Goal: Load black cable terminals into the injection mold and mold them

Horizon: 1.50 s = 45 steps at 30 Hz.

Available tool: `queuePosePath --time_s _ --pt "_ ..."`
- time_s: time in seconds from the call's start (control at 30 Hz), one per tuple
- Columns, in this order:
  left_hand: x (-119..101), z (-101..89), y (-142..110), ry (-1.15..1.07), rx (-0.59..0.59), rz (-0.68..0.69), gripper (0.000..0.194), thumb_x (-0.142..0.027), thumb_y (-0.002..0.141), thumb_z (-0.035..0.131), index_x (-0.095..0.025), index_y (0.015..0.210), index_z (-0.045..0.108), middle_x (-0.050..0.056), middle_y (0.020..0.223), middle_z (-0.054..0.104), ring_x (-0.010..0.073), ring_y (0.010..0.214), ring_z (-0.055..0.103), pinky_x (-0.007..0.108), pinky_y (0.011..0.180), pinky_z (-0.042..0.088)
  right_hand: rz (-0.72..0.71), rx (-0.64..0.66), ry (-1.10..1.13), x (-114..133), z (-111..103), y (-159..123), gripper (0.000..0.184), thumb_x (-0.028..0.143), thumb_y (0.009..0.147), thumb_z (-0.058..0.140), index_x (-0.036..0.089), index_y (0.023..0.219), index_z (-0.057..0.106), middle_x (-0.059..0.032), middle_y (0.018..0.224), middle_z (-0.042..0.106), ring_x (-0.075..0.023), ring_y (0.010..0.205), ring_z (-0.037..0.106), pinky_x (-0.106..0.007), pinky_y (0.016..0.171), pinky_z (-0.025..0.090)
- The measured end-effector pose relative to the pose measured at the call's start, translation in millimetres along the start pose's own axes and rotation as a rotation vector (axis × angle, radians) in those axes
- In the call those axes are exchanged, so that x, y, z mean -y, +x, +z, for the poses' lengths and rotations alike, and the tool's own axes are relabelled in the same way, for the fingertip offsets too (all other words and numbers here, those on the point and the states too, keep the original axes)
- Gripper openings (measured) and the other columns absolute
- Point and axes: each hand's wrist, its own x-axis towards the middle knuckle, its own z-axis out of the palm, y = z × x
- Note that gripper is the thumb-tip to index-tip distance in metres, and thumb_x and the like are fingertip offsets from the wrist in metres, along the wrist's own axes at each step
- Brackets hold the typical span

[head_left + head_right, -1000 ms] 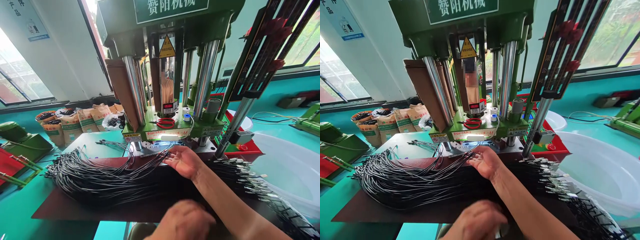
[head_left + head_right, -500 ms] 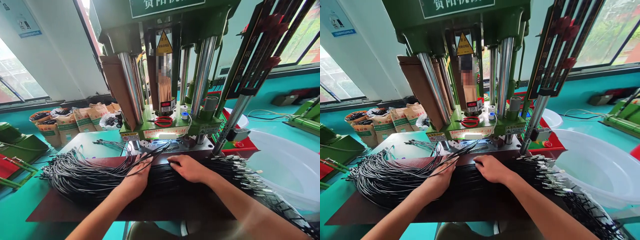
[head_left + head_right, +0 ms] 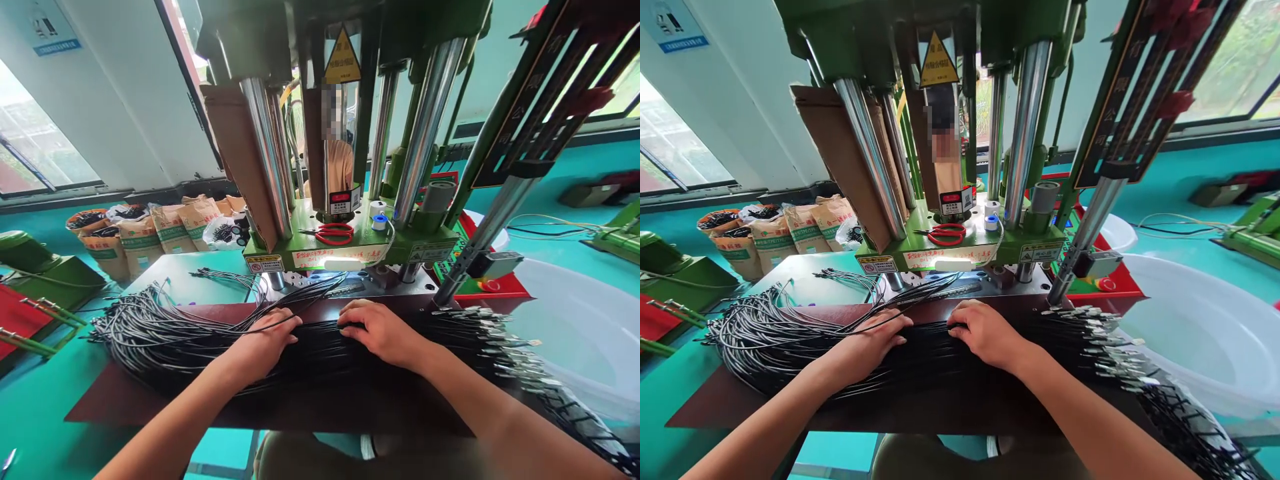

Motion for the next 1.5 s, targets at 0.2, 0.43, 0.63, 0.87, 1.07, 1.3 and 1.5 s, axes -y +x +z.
queuePosePath --time_s 0.2,0.43,0.63,0.87,1.07,1.3,1.5 --pt "-3.1 -8.9 10.1 -0.020 0.065 -0.097 0.011 -0.022 0.087 0.050 -0.020 0.091 0.060 0.004 0.094 0.059 0.0186 0.089 0.056 0.030 0.081 0.043 0.036 0.010 -0.013 8.5 -1.3 3.8 0.008 0.019 0.084 0.060 0.020 0.084 0.067 -0.0030 0.087 0.064 -0.0182 0.087 0.057 -0.030 0.081 0.042" --pt "2.8 -24.9 6.9 -0.154 0.066 -0.160 0.014 -0.026 0.088 0.044 -0.022 0.092 0.055 0.001 0.089 0.061 0.0161 0.083 0.053 0.027 0.076 0.042 0.013 -0.006 -0.102 20.8 -3.8 10.8 0.017 0.029 0.090 0.055 0.020 0.086 0.069 -0.0033 0.083 0.063 -0.0184 0.085 0.057 -0.030 0.080 0.041" --pt "14.3 -28.3 8.1 -0.183 0.265 -0.182 0.027 -0.022 0.073 0.061 -0.024 0.100 0.056 -0.001 0.093 0.064 0.0161 0.082 0.057 0.024 0.069 0.041 0.104 0.085 -0.218 31.2 -14.8 14.7 0.016 0.028 0.088 0.055 0.021 0.086 0.069 -0.0039 0.083 0.065 -0.0196 0.082 0.059 -0.029 0.074 0.040" --pt "13.6 -23.1 18.9 -0.137 0.330 -0.200 0.013 -0.018 0.072 0.057 -0.021 0.084 0.061 0.000 0.083 0.066 0.0169 0.078 0.058 0.024 0.066 0.040 0.120 0.146 -0.244 26.9 -4.7 16.4 0.012 0.032 0.082 0.063 0.022 0.079 0.068 -0.0031 0.082 0.063 -0.0189 0.076 0.059 -0.027 0.067 0.038" --pt "12.9 -29.2 20.7 -0.098 0.380 -0.146 0.007 -0.023 0.076 0.055 -0.021 0.081 0.059 0.000 0.083 0.063 0.0159 0.075 0.056 0.024 0.064 0.039 0.141 0.143 -0.212 26.5 -1.1 18.6 0.011 0.029 0.081 0.063 0.021 0.079 0.070 -0.0037 0.083 0.065 -0.0193 0.079 0.060 -0.027 0.069 0.039" --pt "11.3 -38.3 13.9 -0.088 0.382 -0.074 0.011 -0.026 0.085 0.047 -0.020 0.087 0.056 0.003 0.093 0.062 0.0169 0.085 0.057 0.026 0.076 0.041 0.130 0.146 -0.163 26.7 0.8 20.8 0.011 0.028 0.080 0.065 0.019 0.075 0.068 -0.0037 0.080 0.063 -0.0173 0.073 0.058 -0.026 0.065 0.039" --pt "16.2 -42.7 13.8 -0.180 0.364 -0.103 0.018 -0.026 0.088 0.044 -0.022 0.101 0.055 0.001 0.102 0.064 0.0157 0.093 0.059 0.024 0.078 0.042 0.073 0.090 -0.171 33.9 -7.4 23.0 0.004 0.021 0.081 0.064 0.017 0.082 0.063 -0.0047 0.087 0.062 -0.0180 0.083 0.057 -0.027 0.076 0.040"
